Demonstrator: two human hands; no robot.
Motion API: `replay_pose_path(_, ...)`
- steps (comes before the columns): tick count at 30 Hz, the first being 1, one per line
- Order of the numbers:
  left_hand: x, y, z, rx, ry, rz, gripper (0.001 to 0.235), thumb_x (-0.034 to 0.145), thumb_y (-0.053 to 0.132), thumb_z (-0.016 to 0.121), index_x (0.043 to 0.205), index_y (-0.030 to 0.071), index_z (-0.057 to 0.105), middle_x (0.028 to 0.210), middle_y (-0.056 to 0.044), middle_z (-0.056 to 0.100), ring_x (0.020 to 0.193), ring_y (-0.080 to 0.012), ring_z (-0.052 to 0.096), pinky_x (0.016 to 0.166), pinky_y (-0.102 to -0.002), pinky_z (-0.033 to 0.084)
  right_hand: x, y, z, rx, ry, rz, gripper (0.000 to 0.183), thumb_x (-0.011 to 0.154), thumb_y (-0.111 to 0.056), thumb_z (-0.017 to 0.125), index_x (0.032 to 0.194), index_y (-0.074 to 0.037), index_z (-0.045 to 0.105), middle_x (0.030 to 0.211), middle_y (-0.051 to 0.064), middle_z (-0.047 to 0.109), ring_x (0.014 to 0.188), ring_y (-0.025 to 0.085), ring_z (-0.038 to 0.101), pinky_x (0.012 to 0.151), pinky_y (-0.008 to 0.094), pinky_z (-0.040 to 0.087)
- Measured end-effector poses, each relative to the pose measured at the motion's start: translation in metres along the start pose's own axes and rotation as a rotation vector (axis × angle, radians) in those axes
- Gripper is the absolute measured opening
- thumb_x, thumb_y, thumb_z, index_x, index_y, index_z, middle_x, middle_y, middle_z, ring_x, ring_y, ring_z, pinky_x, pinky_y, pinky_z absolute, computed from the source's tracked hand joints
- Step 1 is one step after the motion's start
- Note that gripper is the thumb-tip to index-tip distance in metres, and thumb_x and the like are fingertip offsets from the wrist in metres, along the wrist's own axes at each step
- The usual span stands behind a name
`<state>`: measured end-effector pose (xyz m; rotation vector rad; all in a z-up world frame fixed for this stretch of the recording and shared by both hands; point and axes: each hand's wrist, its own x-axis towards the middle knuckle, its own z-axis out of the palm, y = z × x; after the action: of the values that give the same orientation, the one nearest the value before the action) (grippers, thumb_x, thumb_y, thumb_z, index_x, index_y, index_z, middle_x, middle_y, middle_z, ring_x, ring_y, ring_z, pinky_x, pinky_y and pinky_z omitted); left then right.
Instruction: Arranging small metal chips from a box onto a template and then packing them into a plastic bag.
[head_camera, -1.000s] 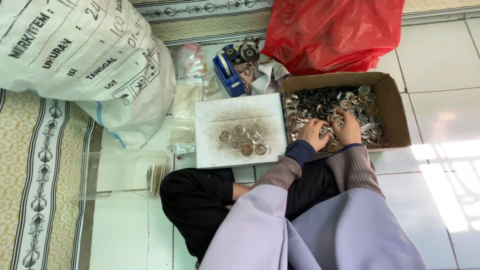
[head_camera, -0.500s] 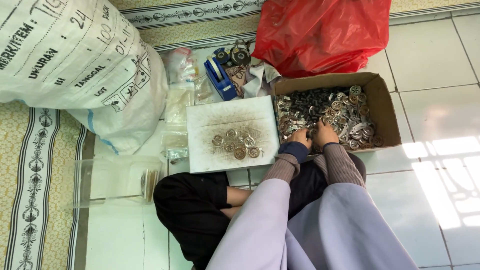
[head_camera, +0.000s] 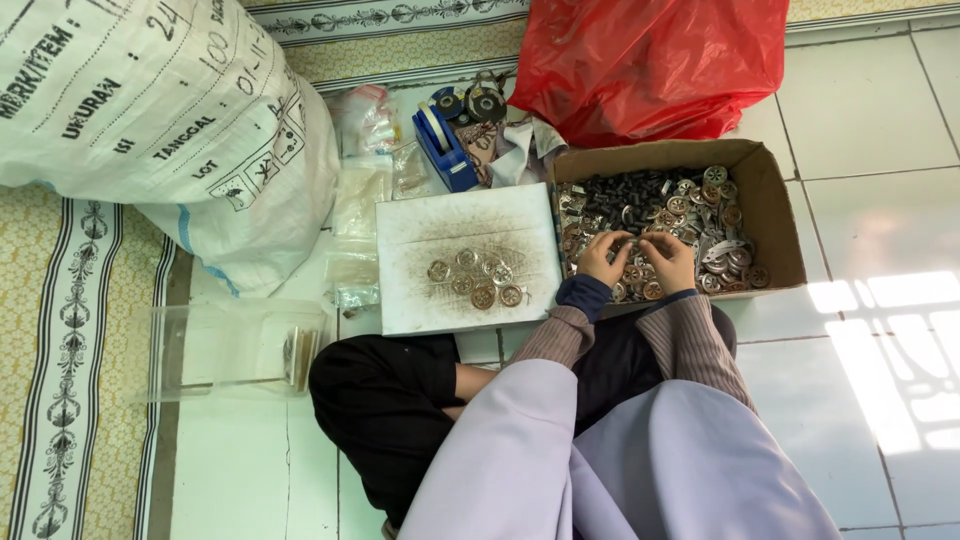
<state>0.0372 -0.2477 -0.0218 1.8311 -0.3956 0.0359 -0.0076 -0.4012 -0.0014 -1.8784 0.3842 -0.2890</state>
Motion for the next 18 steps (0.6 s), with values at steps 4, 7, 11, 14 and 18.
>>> replay_pose_path(4,-0.004,-0.01,-0.032,0.031,0.165,0.285,0.013,0.097,0.02,0.072,0.11,0.023,0.074,0.102,0.007,0.069,0.092,-0.0156,0.071,0.086,-0.03,0.058,-0.044,-0.075,0.034,-0.014,0.068,-0.296,0.017,0.103,-0.004,0.07,0.12,-0.001,0.073,0.108,0.023,0.073,0.104,0.038,0.069,0.083,0.045,0.058)
replay_pose_path(7,-0.02,-0.015,-0.088,0.098,0.277,0.446,0.018,0.086,0.018,0.08,0.103,0.025,0.077,0.102,0.007,0.072,0.095,-0.0167,0.072,0.085,-0.033,0.057,-0.072,-0.107,0.069,-0.233,0.137,-0.576,0.017,0.096,0.001,0.07,0.109,-0.007,0.078,0.106,0.014,0.074,0.1,0.033,0.071,0.082,0.041,0.058)
replay_pose_path(11,-0.051,-0.01,-0.189,0.31,0.334,0.665,0.017,0.086,0.014,0.079,0.102,0.021,0.078,0.103,0.002,0.074,0.098,-0.0198,0.072,0.087,-0.034,0.058,-0.089,-0.135,0.122,-0.326,0.025,-0.87,0.02,0.089,0.006,0.072,0.104,-0.006,0.077,0.101,0.014,0.074,0.095,0.034,0.071,0.082,0.041,0.059)
replay_pose_path(14,-0.069,-0.035,-0.236,0.449,0.343,0.666,0.012,0.088,0.013,0.076,0.099,0.019,0.078,0.106,0.0,0.074,0.101,-0.023,0.071,0.088,-0.037,0.057,-0.088,-0.136,0.169,-0.446,-0.03,-1.068,0.015,0.089,-0.003,0.074,0.101,-0.013,0.075,0.101,0.007,0.073,0.096,0.027,0.071,0.087,0.039,0.056)
replay_pose_path(18,-0.083,-0.062,-0.271,0.651,0.224,0.469,0.005,0.09,0.015,0.069,0.093,0.018,0.072,0.115,-0.005,0.07,0.109,-0.0289,0.067,0.093,-0.043,0.052,-0.079,-0.115,0.218,-0.638,-0.105,-1.155,0.008,0.092,-0.01,0.07,0.09,-0.018,0.073,0.103,0.003,0.071,0.101,0.024,0.069,0.093,0.042,0.051)
